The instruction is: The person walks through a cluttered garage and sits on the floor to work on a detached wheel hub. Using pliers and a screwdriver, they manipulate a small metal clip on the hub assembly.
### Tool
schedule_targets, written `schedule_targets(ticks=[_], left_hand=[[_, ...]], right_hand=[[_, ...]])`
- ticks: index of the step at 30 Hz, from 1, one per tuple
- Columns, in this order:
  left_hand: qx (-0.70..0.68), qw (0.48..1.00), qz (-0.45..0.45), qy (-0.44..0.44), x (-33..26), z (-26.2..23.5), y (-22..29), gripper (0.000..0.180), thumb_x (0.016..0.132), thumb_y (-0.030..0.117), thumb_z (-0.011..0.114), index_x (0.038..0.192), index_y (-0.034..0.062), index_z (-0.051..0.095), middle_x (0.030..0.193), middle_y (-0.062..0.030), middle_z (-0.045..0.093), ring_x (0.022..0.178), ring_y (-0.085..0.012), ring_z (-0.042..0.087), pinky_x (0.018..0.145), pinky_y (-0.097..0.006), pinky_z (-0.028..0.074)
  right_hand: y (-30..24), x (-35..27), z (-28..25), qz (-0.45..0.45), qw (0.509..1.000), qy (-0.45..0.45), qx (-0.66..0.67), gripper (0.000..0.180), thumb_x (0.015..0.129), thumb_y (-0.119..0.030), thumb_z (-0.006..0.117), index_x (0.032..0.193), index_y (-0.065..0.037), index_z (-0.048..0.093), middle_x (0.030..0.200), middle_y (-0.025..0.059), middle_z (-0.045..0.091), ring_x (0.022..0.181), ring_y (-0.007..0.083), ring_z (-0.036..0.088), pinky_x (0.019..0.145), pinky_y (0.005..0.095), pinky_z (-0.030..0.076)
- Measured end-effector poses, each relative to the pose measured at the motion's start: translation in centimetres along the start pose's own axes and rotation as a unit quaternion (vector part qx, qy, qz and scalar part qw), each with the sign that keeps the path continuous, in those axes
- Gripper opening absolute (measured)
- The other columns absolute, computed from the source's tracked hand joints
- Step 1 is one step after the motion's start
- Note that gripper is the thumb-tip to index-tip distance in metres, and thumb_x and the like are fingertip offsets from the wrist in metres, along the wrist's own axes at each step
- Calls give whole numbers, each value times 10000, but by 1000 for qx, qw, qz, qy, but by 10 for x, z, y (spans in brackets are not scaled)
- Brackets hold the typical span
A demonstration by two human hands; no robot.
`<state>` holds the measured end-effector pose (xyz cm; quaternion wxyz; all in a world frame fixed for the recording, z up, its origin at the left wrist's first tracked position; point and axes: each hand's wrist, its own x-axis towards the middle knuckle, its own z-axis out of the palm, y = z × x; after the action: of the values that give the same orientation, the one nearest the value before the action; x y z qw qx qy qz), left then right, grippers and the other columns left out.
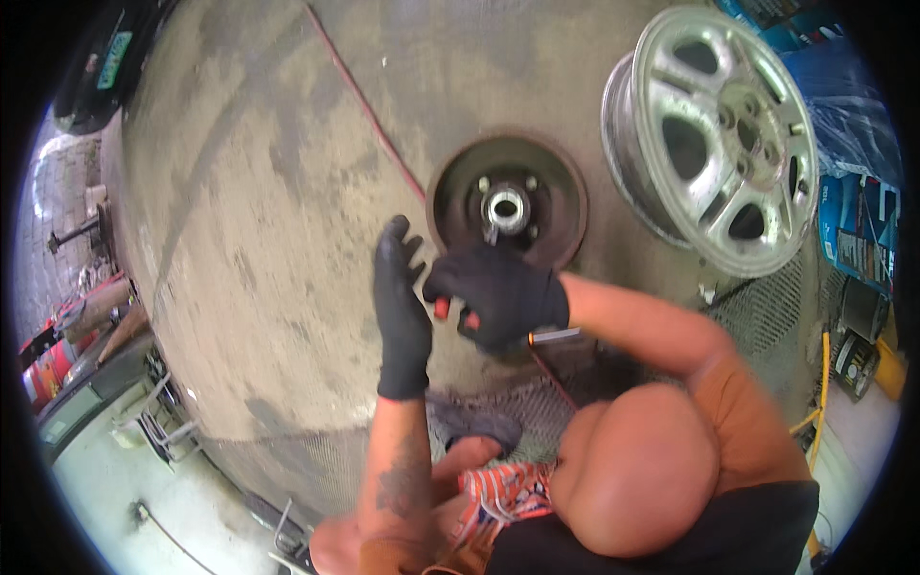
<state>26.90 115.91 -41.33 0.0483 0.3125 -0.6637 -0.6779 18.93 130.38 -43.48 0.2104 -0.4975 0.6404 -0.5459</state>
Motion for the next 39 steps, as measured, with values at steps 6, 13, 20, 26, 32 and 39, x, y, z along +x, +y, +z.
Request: schedule_targets(ticks=[6,13,20,26,32,39], left_hand=[[494,826,203,-178,-90,-33,-109,422,806,285,698,1128,31,599,1008,-156,623,920,-353,595,795,-428,462],[486,830,216,-169,-102,7,-175,371,789,218,701,1099,31,619,978,-191,654,965,-378,614,823,-466,472],[429,889,65,-149,-95,-73,-110,223,820,98,623,1032,94,555,740,-149,637,631,-363,643,567,-439,511],[389,914,14,-113,-72,-122,-48,212,901,99,607,1101,29,587,765,-45,580,618,-148,558,563,-292,468],[177,975,-127,-39,-47,-54,41,272,962,134,579,1197,-1,550,805,-24,583,599,-85,561,551,-241,476],[113,988,-105,-28,-43,-4,52,265,939,104,587,1181,6,538,856,-64,623,608,-109,593,549,-249,487]], right_hand=[[0,4,-4,32,997,-17,67,440,566,-26,617,997,-90,556,896,48,626,860,293,586,775,405,442],[1,-13,14,-11,1000,0,-5,501,544,-83,697,1019,-76,536,989,72,610,914,323,565,829,409,425],[7,-25,18,-56,996,55,-45,377,561,-108,672,928,-91,586,1023,79,589,926,290,565,819,403,414],[1,-20,9,-68,995,63,-43,402,555,-61,613,950,-135,621,1039,42,586,944,258,568,827,387,403],[0,-26,2,-61,998,13,-13,490,533,-31,595,1019,-88,607,1196,99,562,1085,309,524,929,439,381],[3,-27,2,-68,997,21,-36,475,568,-39,629,1038,-94,595,1186,88,561,1068,285,534,920,422,382]])
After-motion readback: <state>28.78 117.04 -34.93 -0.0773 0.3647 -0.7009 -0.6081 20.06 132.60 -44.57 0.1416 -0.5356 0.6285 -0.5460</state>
